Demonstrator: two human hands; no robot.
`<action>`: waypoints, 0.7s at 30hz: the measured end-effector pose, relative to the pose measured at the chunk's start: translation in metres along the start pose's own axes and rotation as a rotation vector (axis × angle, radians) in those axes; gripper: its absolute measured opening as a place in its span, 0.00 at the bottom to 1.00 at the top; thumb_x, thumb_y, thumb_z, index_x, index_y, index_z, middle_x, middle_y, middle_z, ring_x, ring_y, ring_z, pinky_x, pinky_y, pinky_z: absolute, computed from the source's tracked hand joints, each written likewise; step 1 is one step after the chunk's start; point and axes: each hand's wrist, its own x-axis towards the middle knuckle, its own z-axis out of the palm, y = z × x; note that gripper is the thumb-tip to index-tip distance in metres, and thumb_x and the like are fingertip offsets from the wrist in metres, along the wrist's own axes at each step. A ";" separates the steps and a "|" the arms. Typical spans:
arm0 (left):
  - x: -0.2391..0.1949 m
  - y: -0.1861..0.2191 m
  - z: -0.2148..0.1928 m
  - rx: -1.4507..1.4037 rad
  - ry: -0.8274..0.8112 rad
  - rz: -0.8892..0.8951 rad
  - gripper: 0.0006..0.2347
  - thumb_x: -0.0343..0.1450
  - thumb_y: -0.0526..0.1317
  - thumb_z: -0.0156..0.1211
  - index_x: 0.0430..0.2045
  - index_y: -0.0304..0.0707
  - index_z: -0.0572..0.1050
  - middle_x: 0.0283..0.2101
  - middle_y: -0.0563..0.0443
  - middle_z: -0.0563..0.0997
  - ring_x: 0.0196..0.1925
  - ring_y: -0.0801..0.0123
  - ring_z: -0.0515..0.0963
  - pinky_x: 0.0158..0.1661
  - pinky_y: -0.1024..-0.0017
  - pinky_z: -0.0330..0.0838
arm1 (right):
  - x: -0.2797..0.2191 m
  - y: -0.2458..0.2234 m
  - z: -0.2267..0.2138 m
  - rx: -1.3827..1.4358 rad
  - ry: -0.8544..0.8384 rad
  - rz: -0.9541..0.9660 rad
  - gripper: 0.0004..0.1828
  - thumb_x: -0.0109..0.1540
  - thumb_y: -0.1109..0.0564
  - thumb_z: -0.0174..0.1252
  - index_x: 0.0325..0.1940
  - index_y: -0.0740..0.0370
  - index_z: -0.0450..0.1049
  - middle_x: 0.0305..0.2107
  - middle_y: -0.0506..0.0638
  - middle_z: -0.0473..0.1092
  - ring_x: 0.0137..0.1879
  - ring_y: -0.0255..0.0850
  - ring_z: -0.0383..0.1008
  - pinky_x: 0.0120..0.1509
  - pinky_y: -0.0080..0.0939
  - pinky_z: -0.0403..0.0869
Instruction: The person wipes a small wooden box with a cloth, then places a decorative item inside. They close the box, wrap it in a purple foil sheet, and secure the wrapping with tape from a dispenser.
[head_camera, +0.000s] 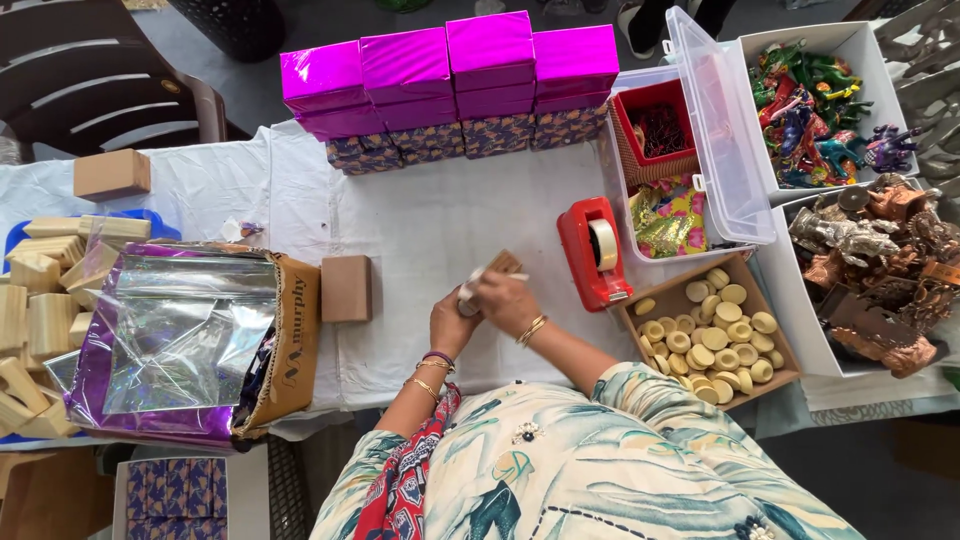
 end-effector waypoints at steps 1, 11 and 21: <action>-0.002 0.009 -0.006 -0.057 0.005 0.012 0.21 0.59 0.44 0.75 0.46 0.45 0.80 0.42 0.44 0.86 0.44 0.51 0.85 0.42 0.61 0.79 | 0.001 0.008 -0.005 0.018 0.001 0.011 0.13 0.58 0.61 0.58 0.47 0.57 0.79 0.39 0.53 0.73 0.42 0.50 0.79 0.46 0.49 0.77; 0.003 -0.009 0.007 0.027 0.048 0.084 0.21 0.60 0.45 0.74 0.46 0.42 0.80 0.42 0.41 0.85 0.44 0.48 0.84 0.44 0.60 0.78 | -0.003 0.000 0.015 -0.085 0.086 0.051 0.15 0.56 0.61 0.59 0.46 0.52 0.80 0.44 0.51 0.74 0.45 0.50 0.79 0.46 0.49 0.78; -0.008 0.037 -0.016 0.093 0.124 0.186 0.29 0.57 0.49 0.76 0.52 0.39 0.76 0.42 0.40 0.84 0.45 0.45 0.83 0.44 0.56 0.77 | 0.000 0.111 0.011 0.271 0.157 0.597 0.15 0.61 0.54 0.65 0.51 0.59 0.80 0.44 0.58 0.77 0.50 0.50 0.79 0.53 0.46 0.76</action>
